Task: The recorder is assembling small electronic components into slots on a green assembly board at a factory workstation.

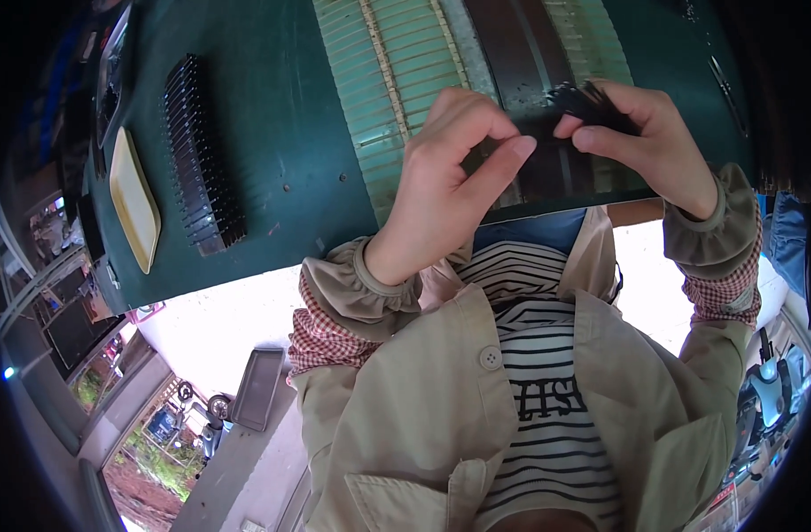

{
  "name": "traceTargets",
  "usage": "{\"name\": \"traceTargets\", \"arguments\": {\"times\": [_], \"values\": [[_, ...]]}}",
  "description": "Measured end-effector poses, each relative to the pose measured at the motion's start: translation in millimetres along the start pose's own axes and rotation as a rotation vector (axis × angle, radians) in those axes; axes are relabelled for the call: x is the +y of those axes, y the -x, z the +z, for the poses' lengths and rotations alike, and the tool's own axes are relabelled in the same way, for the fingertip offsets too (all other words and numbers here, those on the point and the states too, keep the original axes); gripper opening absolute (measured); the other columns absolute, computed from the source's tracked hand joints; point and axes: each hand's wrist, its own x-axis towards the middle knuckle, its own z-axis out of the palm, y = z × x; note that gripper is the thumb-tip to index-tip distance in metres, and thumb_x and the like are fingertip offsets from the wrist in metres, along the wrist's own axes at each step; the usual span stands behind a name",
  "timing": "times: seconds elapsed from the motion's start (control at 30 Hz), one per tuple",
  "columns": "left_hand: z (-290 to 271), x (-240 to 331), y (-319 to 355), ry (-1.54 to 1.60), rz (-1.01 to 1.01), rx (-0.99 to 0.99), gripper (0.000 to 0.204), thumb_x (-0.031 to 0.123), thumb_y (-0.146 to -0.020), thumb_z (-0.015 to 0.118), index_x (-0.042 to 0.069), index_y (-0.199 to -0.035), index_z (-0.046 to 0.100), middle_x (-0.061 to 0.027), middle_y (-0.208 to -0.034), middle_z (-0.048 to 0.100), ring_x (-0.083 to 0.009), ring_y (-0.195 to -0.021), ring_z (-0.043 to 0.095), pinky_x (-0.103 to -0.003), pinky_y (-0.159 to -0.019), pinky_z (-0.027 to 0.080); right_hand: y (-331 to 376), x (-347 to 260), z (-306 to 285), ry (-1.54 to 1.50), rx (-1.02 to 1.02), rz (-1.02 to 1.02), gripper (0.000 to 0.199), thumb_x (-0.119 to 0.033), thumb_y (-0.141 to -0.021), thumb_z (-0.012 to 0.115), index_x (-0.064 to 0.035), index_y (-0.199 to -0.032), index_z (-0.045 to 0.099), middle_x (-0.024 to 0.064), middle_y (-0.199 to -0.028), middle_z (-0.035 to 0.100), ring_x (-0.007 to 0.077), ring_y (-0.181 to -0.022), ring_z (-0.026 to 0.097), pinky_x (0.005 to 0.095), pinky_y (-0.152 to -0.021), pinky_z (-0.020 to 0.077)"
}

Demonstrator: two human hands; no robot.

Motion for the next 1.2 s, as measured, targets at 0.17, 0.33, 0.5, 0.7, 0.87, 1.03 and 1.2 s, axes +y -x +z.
{"name": "traceTargets", "arguments": {"times": [0.17, 0.33, 0.5, 0.7, 0.87, 1.03, 1.2], "values": [[-14, 2, 18, -0.306, 0.127, 0.019, 0.01, -0.005, -0.073, 0.06, -0.001, -0.082, 0.055, -0.0124, -0.093, 0.057, -0.0249, -0.091, 0.052, -0.032, -0.079, 0.041, 15, 4, -2, 0.057, 0.021, 0.12, 0.013, -0.005, -0.078, 0.062, 0.0037, -0.088, 0.06, 0.0045, -0.08, 0.063, 0.0068, -0.071, 0.055, 0.0205, -0.065, 0.0447], [-5, 6, 46, -0.394, 0.096, 0.099, 0.013, -0.006, -0.071, 0.059, -0.002, -0.084, 0.057, -0.0154, -0.102, 0.057, -0.0304, -0.1, 0.052, -0.037, -0.085, 0.041, 21, -2, 10, -0.011, 0.07, 0.35, 0.009, 0.0, -0.076, 0.061, 0.0026, -0.084, 0.059, 0.0014, -0.072, 0.056, 0.0056, -0.061, 0.049, 0.0201, -0.055, 0.0405], [2, 2, 51, -0.401, 0.12, 0.136, 0.015, -0.006, -0.072, 0.058, -0.002, -0.087, 0.058, -0.0159, -0.103, 0.057, -0.0331, -0.104, 0.051, -0.039, -0.088, 0.04, 21, 14, 13, 0.115, 0.113, 0.104, 0.009, 0.002, -0.074, 0.062, 0.0035, -0.083, 0.059, 0.0022, -0.069, 0.055, 0.0057, -0.059, 0.049, 0.0205, -0.051, 0.0387], [2, 0, 53, -0.44, 0.125, 0.09, 0.024, -0.001, -0.07, 0.06, 0.0, -0.094, 0.059, -0.0162, -0.112, 0.054, -0.0345, -0.108, 0.048, -0.042, -0.091, 0.038, 16, 3, 15, 0.142, 0.055, 0.18, 0.015, 0.0, -0.075, 0.062, 0.006, -0.088, 0.056, 0.0093, -0.078, 0.062, 0.0131, -0.071, 0.061, 0.024, -0.06, 0.0471], [13, 11, 47, -0.696, 0.159, -0.066, 0.032, 0.004, -0.07, 0.061, 0.002, -0.102, 0.059, -0.0167, -0.12, 0.049, -0.0357, -0.111, 0.044, -0.045, -0.094, 0.034, 18, 8, 21, 0.335, 0.081, 0.02, 0.018, 0.0, -0.073, 0.063, 0.0049, -0.089, 0.057, 0.0094, -0.078, 0.059, 0.0164, -0.068, 0.06, 0.0265, -0.058, 0.0455], [12, 12, 49, -0.707, 0.172, -0.054, 0.037, 0.008, -0.071, 0.061, 0.003, -0.107, 0.058, -0.0168, -0.124, 0.046, -0.0343, -0.112, 0.042, -0.045, -0.096, 0.032, 25, 9, 17, 0.572, 0.229, -0.122, 0.018, -0.001, -0.072, 0.063, 0.0026, -0.089, 0.058, 0.0074, -0.078, 0.055, 0.0166, -0.058, 0.052, 0.0274, -0.053, 0.0416], [3, 13, 35, -0.306, 0.036, 0.091, 0.024, 0.005, -0.076, 0.058, 0.001, -0.101, 0.058, -0.0144, -0.115, 0.051, -0.0277, -0.104, 0.048, -0.038, -0.092, 0.037, 23, 5, -6, 0.199, 0.216, -0.082, 0.014, -0.006, -0.077, 0.061, 0.0006, -0.089, 0.06, 0.0026, -0.079, 0.055, 0.0118, -0.057, 0.047, 0.0245, -0.051, 0.038]]}}
